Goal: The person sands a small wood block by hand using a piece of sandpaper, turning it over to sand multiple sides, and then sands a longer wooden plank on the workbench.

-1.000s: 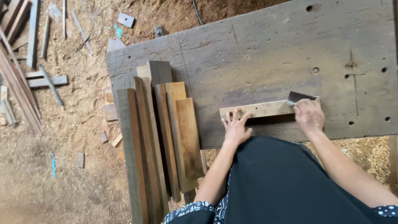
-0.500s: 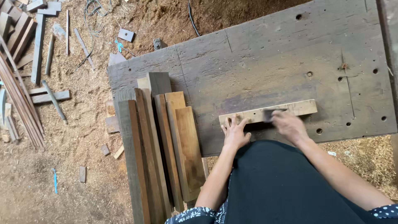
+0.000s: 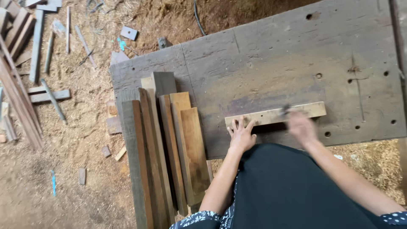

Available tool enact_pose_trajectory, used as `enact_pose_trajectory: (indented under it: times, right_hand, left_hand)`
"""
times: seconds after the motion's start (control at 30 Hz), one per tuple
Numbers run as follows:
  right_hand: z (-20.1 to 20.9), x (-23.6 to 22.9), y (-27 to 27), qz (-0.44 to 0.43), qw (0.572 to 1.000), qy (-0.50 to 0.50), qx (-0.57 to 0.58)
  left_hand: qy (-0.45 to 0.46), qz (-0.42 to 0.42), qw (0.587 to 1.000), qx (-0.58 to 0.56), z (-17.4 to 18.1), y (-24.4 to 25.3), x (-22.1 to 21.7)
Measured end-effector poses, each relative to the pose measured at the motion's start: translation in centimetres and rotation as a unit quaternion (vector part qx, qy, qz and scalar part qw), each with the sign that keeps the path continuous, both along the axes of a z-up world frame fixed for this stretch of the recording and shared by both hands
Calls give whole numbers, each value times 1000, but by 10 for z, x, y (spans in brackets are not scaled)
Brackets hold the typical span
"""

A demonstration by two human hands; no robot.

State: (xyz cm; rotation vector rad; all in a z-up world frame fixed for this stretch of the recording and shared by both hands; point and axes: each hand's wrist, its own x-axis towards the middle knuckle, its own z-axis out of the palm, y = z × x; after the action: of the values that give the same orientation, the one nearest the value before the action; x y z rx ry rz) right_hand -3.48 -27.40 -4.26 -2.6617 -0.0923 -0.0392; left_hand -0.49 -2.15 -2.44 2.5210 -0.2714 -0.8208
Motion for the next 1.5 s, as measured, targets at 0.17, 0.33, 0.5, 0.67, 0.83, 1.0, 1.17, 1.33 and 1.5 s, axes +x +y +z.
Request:
enact_pose_trajectory:
  times: [0.17, 0.33, 0.5, 0.67, 0.83, 1.0, 1.17, 1.33, 1.5]
  right_hand:
    - [0, 5, 2, 54, 998, -26, 9]
    - [-11, 4, 10, 44, 999, -4, 5]
    - [-1, 13, 5, 131, 989, 37, 64]
    - [-12, 11, 9, 94, 995, -8, 14]
    - [-26, 0, -1, 135, 989, 5, 54]
    - [-7, 10, 13, 42, 999, 18, -11]
    - [20, 13, 13, 66, 996, 7, 54]
    - [27, 24, 17, 50, 998, 47, -9]
    - [38, 28, 31, 154, 987, 20, 42]
  left_hand:
    - [42, 3, 999, 18, 5, 1, 3]
    - [35, -13, 999, 5, 3, 8, -7]
    - [48, -42, 998, 7, -1, 10, 0]
    - [6, -36, 999, -11, -2, 11, -2]
    - [7, 0, 1000, -23, 2, 15, -15]
    - [-66, 29, 996, -53, -6, 9, -13]
    - [-75, 40, 996, -32, 4, 10, -11]
    - [-124, -30, 989, 72, 3, 6, -6]
    - [-152, -43, 984, 79, -2, -2, 6]
